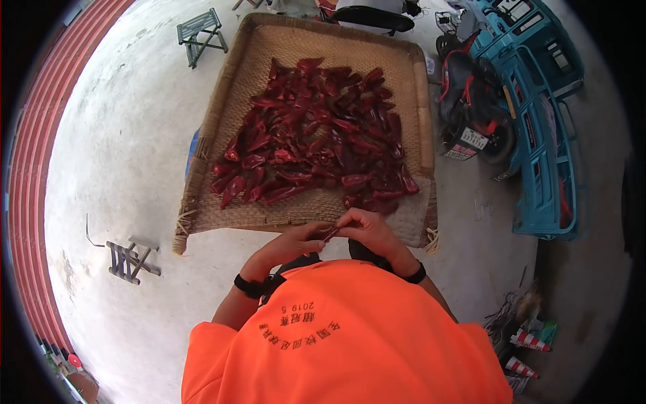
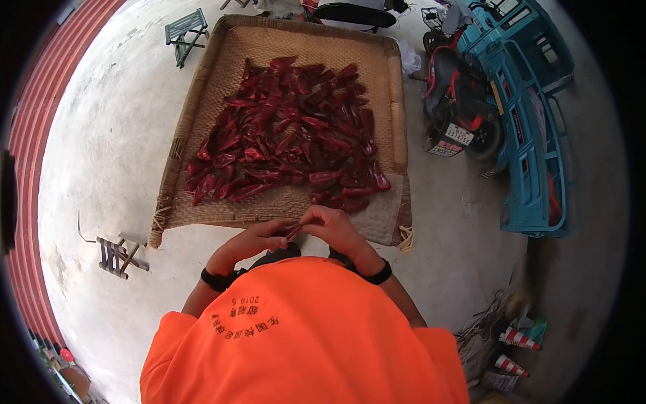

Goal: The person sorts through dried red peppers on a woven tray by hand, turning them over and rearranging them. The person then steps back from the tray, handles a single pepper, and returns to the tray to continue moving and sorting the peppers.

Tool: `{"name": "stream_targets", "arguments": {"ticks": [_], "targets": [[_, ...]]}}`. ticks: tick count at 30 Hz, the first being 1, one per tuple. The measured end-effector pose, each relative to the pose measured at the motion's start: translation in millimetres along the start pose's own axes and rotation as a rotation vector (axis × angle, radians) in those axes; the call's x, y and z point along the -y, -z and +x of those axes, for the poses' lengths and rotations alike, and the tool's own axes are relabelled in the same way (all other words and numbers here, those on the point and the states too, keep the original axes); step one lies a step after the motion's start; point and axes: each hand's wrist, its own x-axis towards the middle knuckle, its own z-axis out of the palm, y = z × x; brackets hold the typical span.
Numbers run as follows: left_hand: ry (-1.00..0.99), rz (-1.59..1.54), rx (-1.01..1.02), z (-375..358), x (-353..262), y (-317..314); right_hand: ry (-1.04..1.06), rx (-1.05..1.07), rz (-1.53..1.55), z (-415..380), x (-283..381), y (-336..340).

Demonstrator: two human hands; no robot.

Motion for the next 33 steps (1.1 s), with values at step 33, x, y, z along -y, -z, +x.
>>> {"name": "stream_targets", "arguments": {"ticks": [33], "targets": [[0.155, 0.745, -0.390, -191.9, 124.8, -155.8, 0.006, 0.557, -0.140, -147.3, 17.6, -154.9]]}}
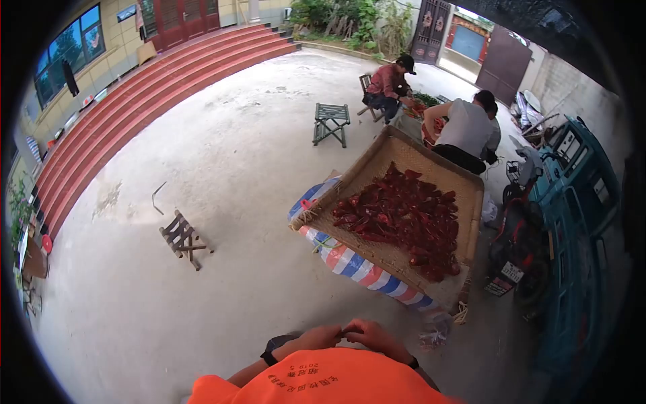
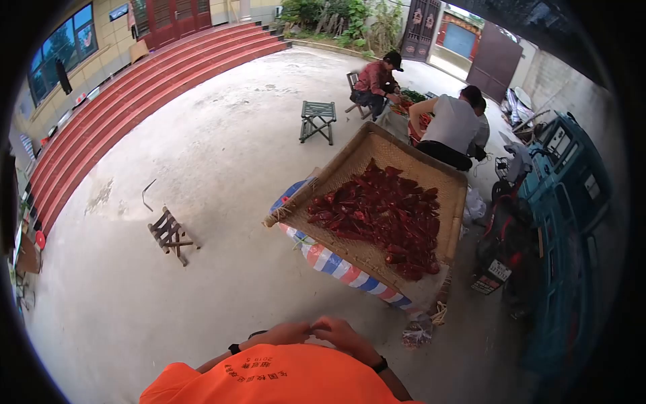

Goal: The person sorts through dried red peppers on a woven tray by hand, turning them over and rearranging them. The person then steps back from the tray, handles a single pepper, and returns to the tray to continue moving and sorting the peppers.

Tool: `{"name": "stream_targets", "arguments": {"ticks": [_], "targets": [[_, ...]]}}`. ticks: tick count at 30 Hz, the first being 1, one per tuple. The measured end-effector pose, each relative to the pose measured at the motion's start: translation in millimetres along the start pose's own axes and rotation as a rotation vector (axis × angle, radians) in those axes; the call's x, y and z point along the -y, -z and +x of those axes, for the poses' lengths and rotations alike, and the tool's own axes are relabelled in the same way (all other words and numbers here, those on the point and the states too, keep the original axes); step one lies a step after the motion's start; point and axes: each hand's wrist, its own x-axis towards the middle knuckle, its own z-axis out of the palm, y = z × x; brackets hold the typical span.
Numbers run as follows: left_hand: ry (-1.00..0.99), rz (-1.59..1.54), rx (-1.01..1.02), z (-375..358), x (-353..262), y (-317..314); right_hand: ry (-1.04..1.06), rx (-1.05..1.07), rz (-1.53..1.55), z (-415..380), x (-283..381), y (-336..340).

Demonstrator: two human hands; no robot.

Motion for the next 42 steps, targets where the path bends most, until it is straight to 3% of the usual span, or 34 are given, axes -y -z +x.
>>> {"name": "stream_targets", "arguments": {"ticks": [2, 4, 6, 8, 12, 14, 16, 18, 21, 26, 30, 33, 36, 39, 42], "targets": [[-0.119, -0.350, -0.029, 30.0, 77.0, -26.9, -0.007, -0.095, 0.088, 11.0, 3.4, -19.1], [-0.154, -0.393, -0.026, 24.0, 107.6, -7.4, -0.049, -0.175, 0.172, 29.0, 9.2, -47.3], [-0.168, -0.121, -0.036, -13.9, 81.6, 47.9, -0.033, -0.347, 0.297, 53.9, 1.6, -84.2], [-0.169, -0.313, 0.055, -11.8, 110.3, 47.1, -0.013, -0.459, 0.324, 62.8, -3.0, -109.8], [-0.347, -0.190, 0.123, -35.3, 131.3, 54.6, -0.018, -0.592, 0.360, 62.2, 14.0, -159.8], [-0.207, -0.467, 0.320, -52.6, 135.4, 64.0, -0.046, -0.644, 0.431, 58.0, 15.3, -180.1], [-0.250, -0.504, 0.387, -69.4, 144.7, 67.2, -0.071, -0.678, 0.513, 55.7, 12.1, -206.3], [-0.483, -0.296, 0.324, -87.8, 159.6, 63.4, -0.068, -0.697, 0.456, 56.1, 14.7, -234.1], [-0.372, -0.026, 0.345, -109.1, 178.4, 57.0, -0.041, -0.744, 0.432, 64.7, 14.9, -280.6], [-0.333, 0.041, 0.293, -172.7, 244.6, 29.9, -0.020, -0.687, 0.651, 81.8, 33.9, -365.7], [-0.404, 0.161, 0.150, -232.7, 280.0, 51.3, -0.087, -0.661, 0.647, 99.8, 46.9, -426.3], [-0.373, -0.133, 0.179, -268.0, 288.0, 74.5, -0.042, -0.702, 0.607, 115.5, 71.0, -453.6], [-0.449, -0.231, 0.224, -289.3, 312.5, 91.0, -0.065, -0.757, 0.616, 136.0, 80.9, -482.2], [-0.466, -0.068, 0.271, -317.2, 343.7, 122.0, -0.092, -0.821, 0.634, 178.1, 89.4, -530.6], [-0.248, -0.010, 0.370, -335.9, 395.6, 142.4, -0.107, -0.897, 0.693, 226.5, 107.2, -584.5]]}}
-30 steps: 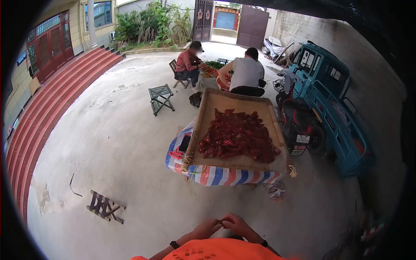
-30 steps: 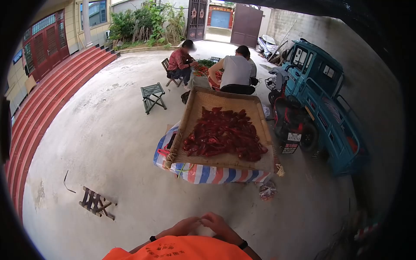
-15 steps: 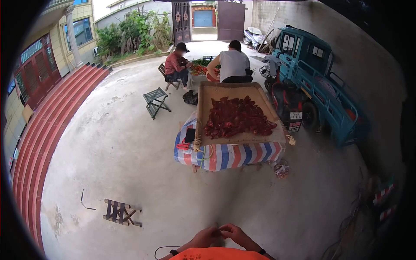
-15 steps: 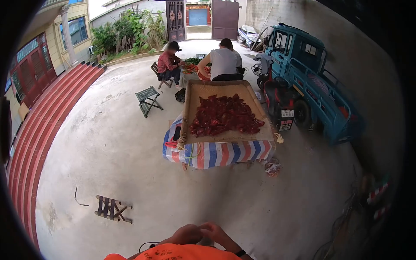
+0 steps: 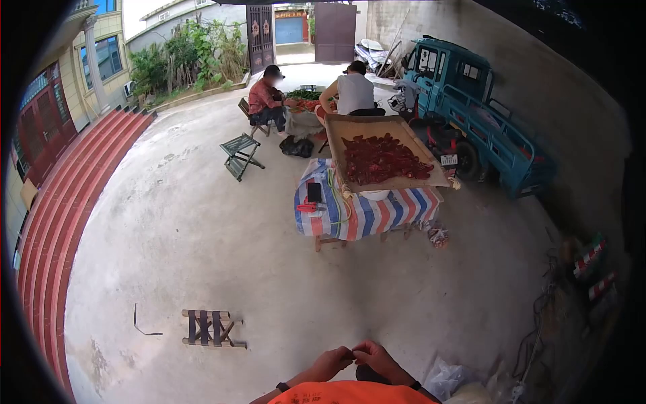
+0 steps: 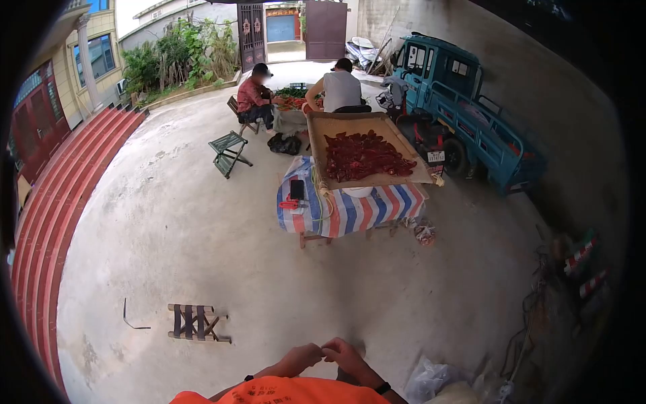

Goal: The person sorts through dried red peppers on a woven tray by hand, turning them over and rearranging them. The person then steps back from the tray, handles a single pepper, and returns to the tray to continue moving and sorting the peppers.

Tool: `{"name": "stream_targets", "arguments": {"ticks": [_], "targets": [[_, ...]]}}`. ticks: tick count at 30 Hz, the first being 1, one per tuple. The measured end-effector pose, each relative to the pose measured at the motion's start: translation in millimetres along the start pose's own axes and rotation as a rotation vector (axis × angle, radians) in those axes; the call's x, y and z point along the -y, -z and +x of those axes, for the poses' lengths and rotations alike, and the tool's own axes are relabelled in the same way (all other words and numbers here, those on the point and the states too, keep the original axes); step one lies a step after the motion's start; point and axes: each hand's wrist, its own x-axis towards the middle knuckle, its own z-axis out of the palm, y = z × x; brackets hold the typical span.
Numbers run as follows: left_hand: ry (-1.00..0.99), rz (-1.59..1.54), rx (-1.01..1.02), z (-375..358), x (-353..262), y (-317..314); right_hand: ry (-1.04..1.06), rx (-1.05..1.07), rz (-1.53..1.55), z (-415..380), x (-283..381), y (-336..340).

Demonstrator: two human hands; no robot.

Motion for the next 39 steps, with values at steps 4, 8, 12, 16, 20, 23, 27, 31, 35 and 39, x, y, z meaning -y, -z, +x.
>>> {"name": "stream_targets", "arguments": {"ticks": [4, 8, 12, 16, 20, 23, 27, 31, 35, 39], "targets": [[-0.061, 0.050, 0.024, -60.2, 47.7, 3.9, 0.102, -0.034, -0.060, -26.2, -23.5, -82.7], [-0.062, -0.037, 0.087, -131.8, 50.0, 19.2, 0.107, -0.063, -0.028, -62.1, -21.7, -130.7], [0.072, -0.563, 0.103, -177.2, 91.9, 14.2, 0.174, -0.128, 0.004, -89.0, -23.0, -162.2], [0.078, -0.407, -0.022, -259.5, 77.0, 19.9, 0.224, -0.085, 0.035, -112.6, -39.9, -204.4], [-0.074, -0.288, -0.148, -324.3, 98.9, -8.1, 0.256, -0.165, 0.112, -146.1, -93.4, -230.7], [-0.004, -0.311, -0.155, -357.9, 149.3, -40.8, 0.094, -0.172, 0.267, -183.3, -122.3, -259.5], [-0.031, -0.528, -0.095, -404.0, 165.2, -60.8, 0.030, 0.084, 0.231, -216.6, -149.3, -310.1], [0.101, -0.322, -0.020, -426.3, 171.8, -69.9, 0.090, -0.015, 0.005, -239.8, -165.3, -348.9], [-0.032, -0.432, -0.033, -478.1, 191.6, -72.4, 0.151, -0.075, 0.136, -272.8, -185.5, -391.8], [-0.021, -0.494, 0.059, -528.3, 245.2, -68.0, 0.157, -0.100, 0.099, -298.5, -231.0, -456.9]]}}
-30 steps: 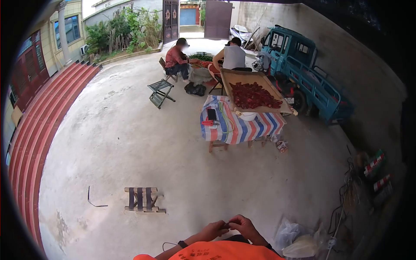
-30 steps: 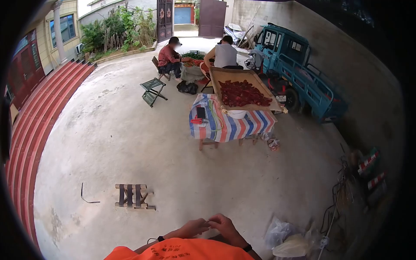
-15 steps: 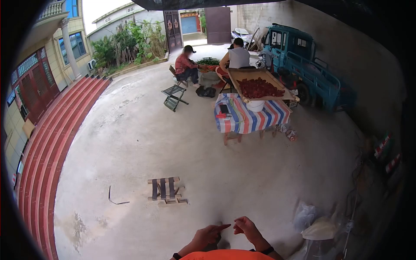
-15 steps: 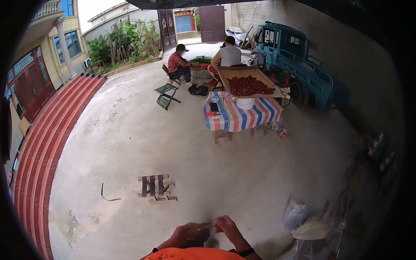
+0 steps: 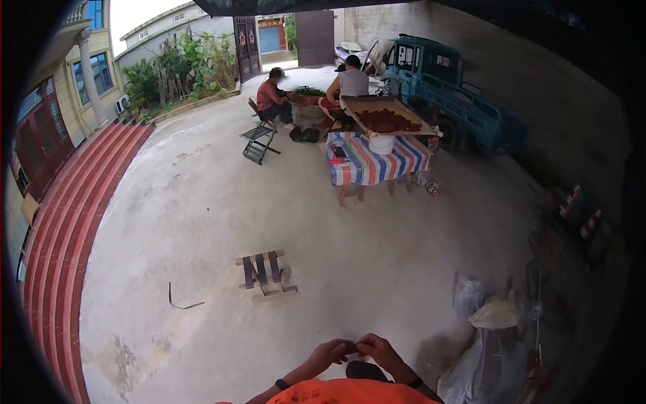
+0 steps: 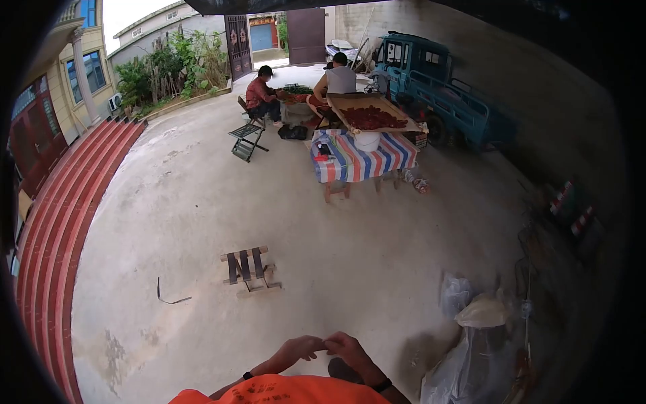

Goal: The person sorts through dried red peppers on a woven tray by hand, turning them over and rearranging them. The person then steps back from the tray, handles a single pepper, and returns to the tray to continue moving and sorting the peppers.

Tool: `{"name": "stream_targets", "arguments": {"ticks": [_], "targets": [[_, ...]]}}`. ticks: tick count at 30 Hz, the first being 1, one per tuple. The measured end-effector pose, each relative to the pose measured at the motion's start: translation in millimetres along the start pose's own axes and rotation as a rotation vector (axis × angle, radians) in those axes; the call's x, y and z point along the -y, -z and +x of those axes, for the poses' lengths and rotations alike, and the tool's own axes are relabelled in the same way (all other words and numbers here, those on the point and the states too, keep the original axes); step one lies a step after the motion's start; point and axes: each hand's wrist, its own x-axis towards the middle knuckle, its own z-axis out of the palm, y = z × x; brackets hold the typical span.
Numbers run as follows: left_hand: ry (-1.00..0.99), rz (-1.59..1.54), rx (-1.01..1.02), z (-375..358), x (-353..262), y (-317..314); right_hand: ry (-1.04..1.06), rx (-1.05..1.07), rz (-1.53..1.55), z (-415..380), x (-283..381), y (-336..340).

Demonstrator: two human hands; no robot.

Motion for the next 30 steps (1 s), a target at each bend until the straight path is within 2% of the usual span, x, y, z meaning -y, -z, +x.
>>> {"name": "stream_targets", "arguments": {"ticks": [3, 7, 9, 11, 16, 19, 22, 25, 28, 30], "targets": [[-0.057, 0.029, -0.014, -54.4, 30.0, 16.6, -0.014, -0.057, 0.001, -37.7, -24.1, -56.8], [-0.153, 0.116, -0.052, -113.4, 64.9, 18.1, -0.162, -0.040, -0.058, -88.9, -43.5, -107.7], [-0.220, 0.216, -0.024, -134.0, 69.6, 12.8, -0.146, -0.065, -0.091, -112.1, -47.2, -123.3], [-0.278, 0.147, 0.018, -145.4, 90.5, 8.4, -0.044, -0.084, -0.058, -134.6, -46.0, -138.6], [-0.379, -0.004, 0.060, -202.8, 116.3, -16.3, 0.004, -0.061, -0.052, -176.3, -69.5, -156.1], [-0.124, -0.025, -0.106, -254.5, 120.1, -41.3, -0.029, -0.066, -0.043, -207.0, -75.0, -173.0], [-0.013, -0.124, -0.096, -296.9, 145.3, -53.6, -0.049, 0.002, -0.030, -234.5, -102.7, -189.5], [0.015, -0.114, -0.085, -342.4, 158.3, -50.0, -0.077, 0.091, -0.016, -256.6, -127.8, -215.8], [-0.093, -0.174, -0.162, -376.3, 177.7, -48.5, -0.052, 0.143, -0.089, -270.8, -133.8, -240.4], [-0.094, -0.098, -0.159, -389.4, 188.6, -41.3, -0.097, 0.138, -0.104, -279.4, -136.3, -257.7]]}}
